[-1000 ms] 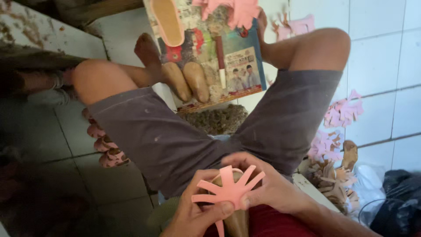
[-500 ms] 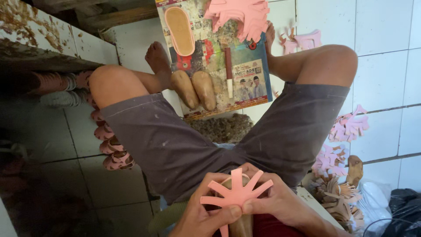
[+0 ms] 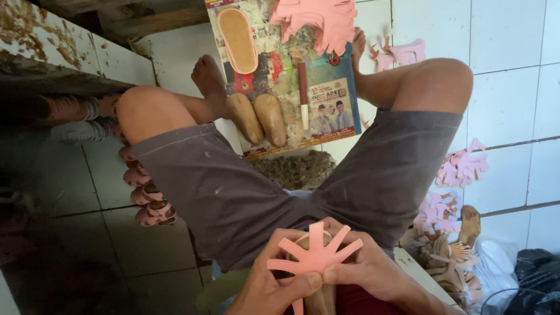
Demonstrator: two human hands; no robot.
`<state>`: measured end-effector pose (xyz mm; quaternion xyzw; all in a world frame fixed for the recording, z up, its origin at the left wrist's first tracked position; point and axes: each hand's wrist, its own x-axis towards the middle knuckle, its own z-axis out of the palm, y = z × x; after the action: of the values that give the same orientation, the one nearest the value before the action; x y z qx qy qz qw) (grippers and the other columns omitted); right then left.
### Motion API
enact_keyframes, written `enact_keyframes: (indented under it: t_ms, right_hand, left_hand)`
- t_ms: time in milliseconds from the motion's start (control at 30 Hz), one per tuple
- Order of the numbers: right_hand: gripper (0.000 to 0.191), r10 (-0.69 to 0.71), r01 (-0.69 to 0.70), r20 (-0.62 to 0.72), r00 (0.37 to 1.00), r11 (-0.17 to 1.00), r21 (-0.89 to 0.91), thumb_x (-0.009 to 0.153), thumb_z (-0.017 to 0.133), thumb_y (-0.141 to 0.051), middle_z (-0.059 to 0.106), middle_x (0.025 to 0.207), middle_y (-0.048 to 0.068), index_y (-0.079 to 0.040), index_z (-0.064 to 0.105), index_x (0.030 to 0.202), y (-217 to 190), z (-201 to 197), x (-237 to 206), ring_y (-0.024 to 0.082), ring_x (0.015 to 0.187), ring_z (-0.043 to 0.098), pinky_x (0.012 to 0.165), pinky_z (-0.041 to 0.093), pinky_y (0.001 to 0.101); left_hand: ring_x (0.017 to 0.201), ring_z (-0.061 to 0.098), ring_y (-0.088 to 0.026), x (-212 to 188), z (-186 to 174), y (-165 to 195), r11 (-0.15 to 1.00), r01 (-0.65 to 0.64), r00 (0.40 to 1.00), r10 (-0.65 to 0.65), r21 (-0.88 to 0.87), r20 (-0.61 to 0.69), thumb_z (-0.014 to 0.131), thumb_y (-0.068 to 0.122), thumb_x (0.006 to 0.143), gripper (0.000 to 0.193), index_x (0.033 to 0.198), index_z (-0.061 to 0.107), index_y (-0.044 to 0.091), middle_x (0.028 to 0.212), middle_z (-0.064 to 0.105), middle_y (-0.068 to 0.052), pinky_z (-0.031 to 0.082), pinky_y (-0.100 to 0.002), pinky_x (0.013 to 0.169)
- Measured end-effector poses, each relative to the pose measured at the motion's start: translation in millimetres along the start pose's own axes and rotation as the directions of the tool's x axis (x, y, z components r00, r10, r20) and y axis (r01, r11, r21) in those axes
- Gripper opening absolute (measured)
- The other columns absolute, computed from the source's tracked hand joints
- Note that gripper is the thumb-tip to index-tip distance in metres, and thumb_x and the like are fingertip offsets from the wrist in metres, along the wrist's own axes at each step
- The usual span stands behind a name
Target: The person sits on the floor assembling pink strap sandals over a wooden shoe last. They heat the straps over a small gas burner, press and shape the straps onto the last, tap them with a hammer, pick another last from a shelf, and continue fitting straps and insoles.
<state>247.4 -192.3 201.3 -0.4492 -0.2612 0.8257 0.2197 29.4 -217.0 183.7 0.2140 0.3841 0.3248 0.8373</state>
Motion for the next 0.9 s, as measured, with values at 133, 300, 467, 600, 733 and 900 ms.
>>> enact_keyframes:
  t_ms: [133,300,467,600,733,900]
  right_hand:
    - [0.059,-0.034,0.034,0.008,0.999,0.998,-0.061,0.081,0.083,-0.032,0.062,0.121,0.007,0.005,0.068,0.124,1,-2,0,0.017,0.113,0.061,0.099,0.048,0.0339]
    - [0.063,-0.027,0.028,0.032,0.999,0.999,-0.025,0.081,0.084,-0.033,0.062,0.121,0.008,0.004,0.066,0.128,-3,-2,1,0.019,0.115,0.061,0.099,0.048,0.0355]
    - [0.060,0.003,-0.004,0.035,0.999,1.000,0.013,0.081,0.084,-0.030,0.065,0.125,0.011,0.004,0.066,0.126,-10,2,2,0.021,0.118,0.065,0.103,0.051,0.0383]
    - [0.065,0.044,-0.045,0.022,0.999,0.998,0.040,0.078,0.085,-0.030,0.068,0.125,0.010,0.002,0.061,0.129,-12,3,2,0.018,0.120,0.065,0.105,0.051,0.0363]
    - [0.077,0.029,-0.028,-0.018,0.999,1.000,0.004,0.067,0.091,-0.029,0.066,0.121,0.007,-0.003,0.057,0.131,0,-2,5,0.015,0.111,0.065,0.095,0.054,0.0338]
    - [0.061,0.078,-0.077,-0.005,0.997,0.995,0.070,0.069,0.093,-0.028,0.070,0.105,0.005,0.000,0.065,0.115,25,-15,1,0.011,0.098,0.064,0.087,0.051,0.0290]
  left_hand:
    - [0.119,0.066,-0.023,0,-1,0,0.994,-0.083,0.996,0.081,0.074,0.025,0.074,0.025,0.090,0.057,0.134,0.050,-0.004,0.128,0.065,-0.020,0.055,-0.041,0.101]
    - [0.102,0.065,-0.017,-3,0,3,0.993,0.102,0.993,-0.099,0.061,-0.059,0.080,0.020,0.083,0.059,0.131,0.054,-0.003,0.112,0.066,-0.017,0.054,-0.036,0.086]
    - [0.100,0.066,-0.014,-3,4,6,0.994,0.098,0.994,-0.096,0.040,-0.057,0.080,0.021,0.085,0.059,0.133,0.054,-0.003,0.111,0.068,-0.014,0.055,-0.032,0.086]
    - [0.082,0.066,-0.016,-6,5,1,0.965,0.262,0.955,-0.259,0.007,-0.146,0.079,0.018,0.079,0.063,0.134,0.054,-0.001,0.107,0.069,-0.015,0.051,-0.035,0.065]
    - [0.101,0.071,-0.020,-12,-1,-6,0.988,0.152,0.974,-0.152,-0.013,-0.170,0.077,0.013,0.083,0.060,0.134,0.053,-0.005,0.115,0.067,-0.021,0.059,-0.035,0.083]
    - [0.112,0.070,-0.031,-18,-11,-17,0.996,-0.058,0.995,0.063,0.068,-0.079,0.076,0.005,0.083,0.062,0.137,0.048,-0.008,0.124,0.064,-0.029,0.059,-0.044,0.091]
